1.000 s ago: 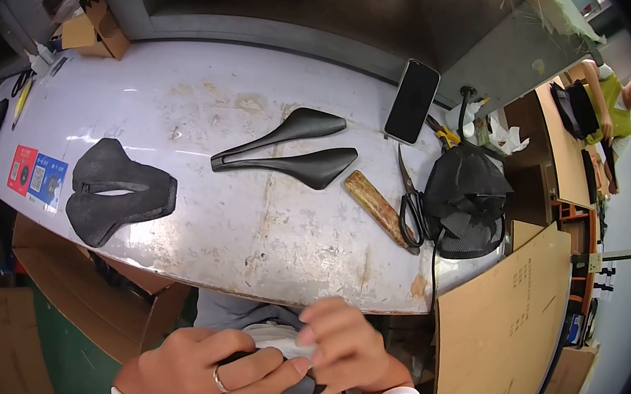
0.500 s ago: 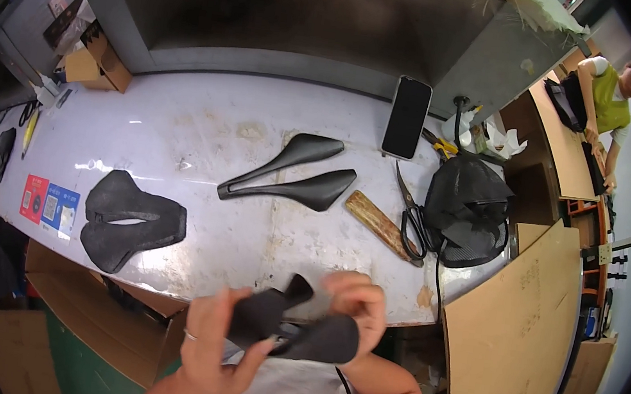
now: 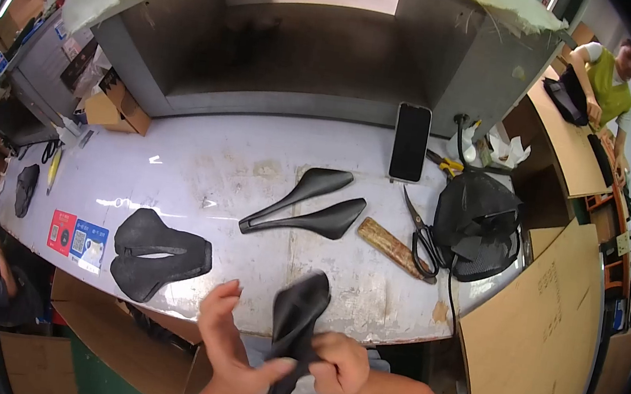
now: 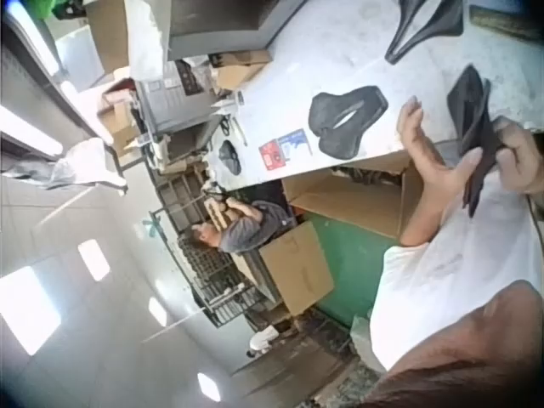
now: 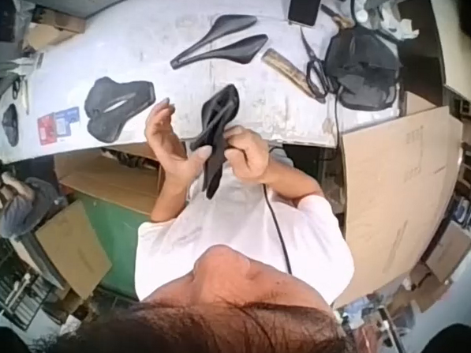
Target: Inspecting and fitting covers onto bicycle saddle frames at an assembly workstation.
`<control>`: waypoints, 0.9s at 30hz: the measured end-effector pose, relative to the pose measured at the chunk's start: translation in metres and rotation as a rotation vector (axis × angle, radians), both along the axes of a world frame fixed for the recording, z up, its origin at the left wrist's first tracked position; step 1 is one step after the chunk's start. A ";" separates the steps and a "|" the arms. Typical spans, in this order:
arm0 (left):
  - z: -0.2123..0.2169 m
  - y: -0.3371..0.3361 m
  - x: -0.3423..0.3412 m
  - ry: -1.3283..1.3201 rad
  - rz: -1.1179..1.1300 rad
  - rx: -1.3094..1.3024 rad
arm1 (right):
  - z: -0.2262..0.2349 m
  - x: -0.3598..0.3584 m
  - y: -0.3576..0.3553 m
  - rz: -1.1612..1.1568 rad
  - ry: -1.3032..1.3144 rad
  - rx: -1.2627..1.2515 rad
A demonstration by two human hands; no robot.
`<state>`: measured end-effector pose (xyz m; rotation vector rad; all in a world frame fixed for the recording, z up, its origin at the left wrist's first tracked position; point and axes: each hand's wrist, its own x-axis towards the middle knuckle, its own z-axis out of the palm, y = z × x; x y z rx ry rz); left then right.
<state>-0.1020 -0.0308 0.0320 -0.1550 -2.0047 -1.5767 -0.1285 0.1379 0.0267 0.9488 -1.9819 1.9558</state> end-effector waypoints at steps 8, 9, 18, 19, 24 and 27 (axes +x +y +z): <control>0.007 -0.025 0.015 -0.019 0.271 -0.129 | -0.034 0.005 0.017 -0.065 -0.548 -0.690; 0.005 -0.021 0.029 -0.381 0.403 0.414 | -0.034 0.001 0.023 -0.071 -0.654 -0.714; 0.035 -0.024 0.008 -0.351 -0.276 0.574 | 0.022 -0.030 0.015 0.058 -1.285 -0.662; 0.038 -0.025 0.005 -0.380 -0.301 0.745 | 0.016 -0.035 0.025 0.189 -1.293 -0.436; 0.024 -0.030 0.016 -0.418 -0.332 0.578 | -0.028 -0.025 0.054 0.647 -1.030 -0.413; 0.026 -0.036 0.009 -0.617 -0.442 0.482 | -0.034 -0.018 0.062 0.552 -0.873 -0.272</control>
